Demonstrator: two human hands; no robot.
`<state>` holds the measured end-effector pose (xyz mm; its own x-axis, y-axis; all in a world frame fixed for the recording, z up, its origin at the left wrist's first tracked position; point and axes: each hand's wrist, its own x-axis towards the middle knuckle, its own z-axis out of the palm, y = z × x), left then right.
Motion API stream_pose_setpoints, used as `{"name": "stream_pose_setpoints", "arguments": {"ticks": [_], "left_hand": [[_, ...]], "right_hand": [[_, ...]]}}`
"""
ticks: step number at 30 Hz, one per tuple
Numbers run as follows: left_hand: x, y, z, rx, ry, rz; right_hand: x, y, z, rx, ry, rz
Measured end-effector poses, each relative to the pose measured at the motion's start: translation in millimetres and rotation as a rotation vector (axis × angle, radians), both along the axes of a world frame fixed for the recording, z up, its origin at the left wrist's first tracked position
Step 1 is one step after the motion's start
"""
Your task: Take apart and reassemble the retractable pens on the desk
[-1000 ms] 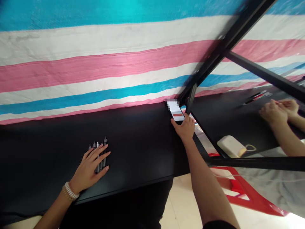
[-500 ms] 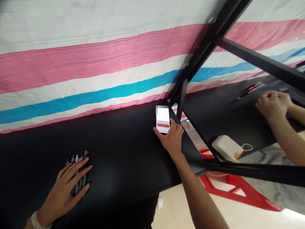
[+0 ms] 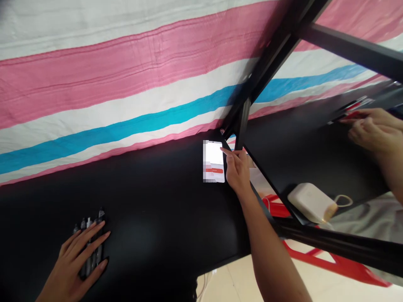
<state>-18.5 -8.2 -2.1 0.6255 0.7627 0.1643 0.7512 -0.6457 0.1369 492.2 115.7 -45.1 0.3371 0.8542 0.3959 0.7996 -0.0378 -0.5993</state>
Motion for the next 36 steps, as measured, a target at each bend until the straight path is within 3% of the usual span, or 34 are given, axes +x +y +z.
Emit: {"name": "stream_pose_setpoints", "arguments": {"ticks": [21,36], "left_hand": [[-2,-1,0.3,-0.005,-0.035,0.027],[-3,-1,-0.6,-0.018,-0.045,0.030]], "right_hand": [[-6,-4,9.2,0.017,0.161,0.044],[-8,-3,10.1,0.022,0.070,0.065]]}}
